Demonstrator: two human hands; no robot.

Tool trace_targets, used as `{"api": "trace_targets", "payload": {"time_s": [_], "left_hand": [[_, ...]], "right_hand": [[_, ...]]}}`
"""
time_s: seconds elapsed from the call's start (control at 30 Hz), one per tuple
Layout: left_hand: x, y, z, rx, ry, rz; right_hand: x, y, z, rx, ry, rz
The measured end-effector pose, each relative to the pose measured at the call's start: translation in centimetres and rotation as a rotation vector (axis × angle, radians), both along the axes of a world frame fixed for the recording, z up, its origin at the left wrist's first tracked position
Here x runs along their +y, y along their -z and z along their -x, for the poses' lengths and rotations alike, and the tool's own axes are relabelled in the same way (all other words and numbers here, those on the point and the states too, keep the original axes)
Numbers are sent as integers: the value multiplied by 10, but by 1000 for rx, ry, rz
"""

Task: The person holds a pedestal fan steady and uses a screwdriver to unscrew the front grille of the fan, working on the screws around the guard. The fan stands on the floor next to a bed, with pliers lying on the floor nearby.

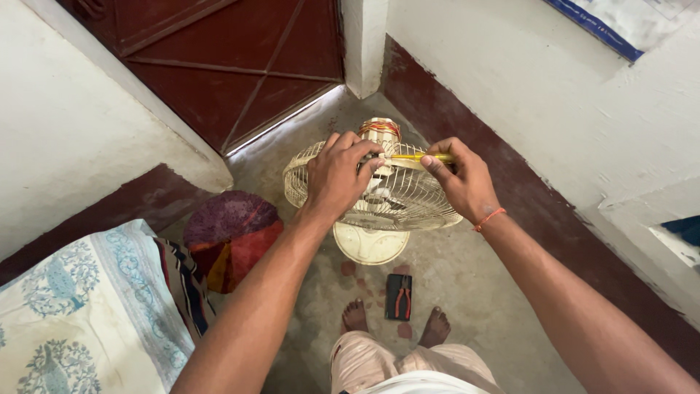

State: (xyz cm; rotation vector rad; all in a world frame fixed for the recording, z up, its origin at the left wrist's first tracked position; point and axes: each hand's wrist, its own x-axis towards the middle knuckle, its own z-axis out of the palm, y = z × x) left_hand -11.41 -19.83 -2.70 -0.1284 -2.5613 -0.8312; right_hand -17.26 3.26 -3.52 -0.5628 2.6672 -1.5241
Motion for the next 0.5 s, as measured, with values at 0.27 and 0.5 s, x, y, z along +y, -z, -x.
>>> {"api": "trace_targets", "payload": {"time_s": [0.27,0.5], "left_hand": [[0,-2,0,-5,1,-6],[-1,-2,0,22,10,-12]], "right_hand": [[2,-3,6,23,5,-9],[3,-6,5,-95,21,-47]]}}
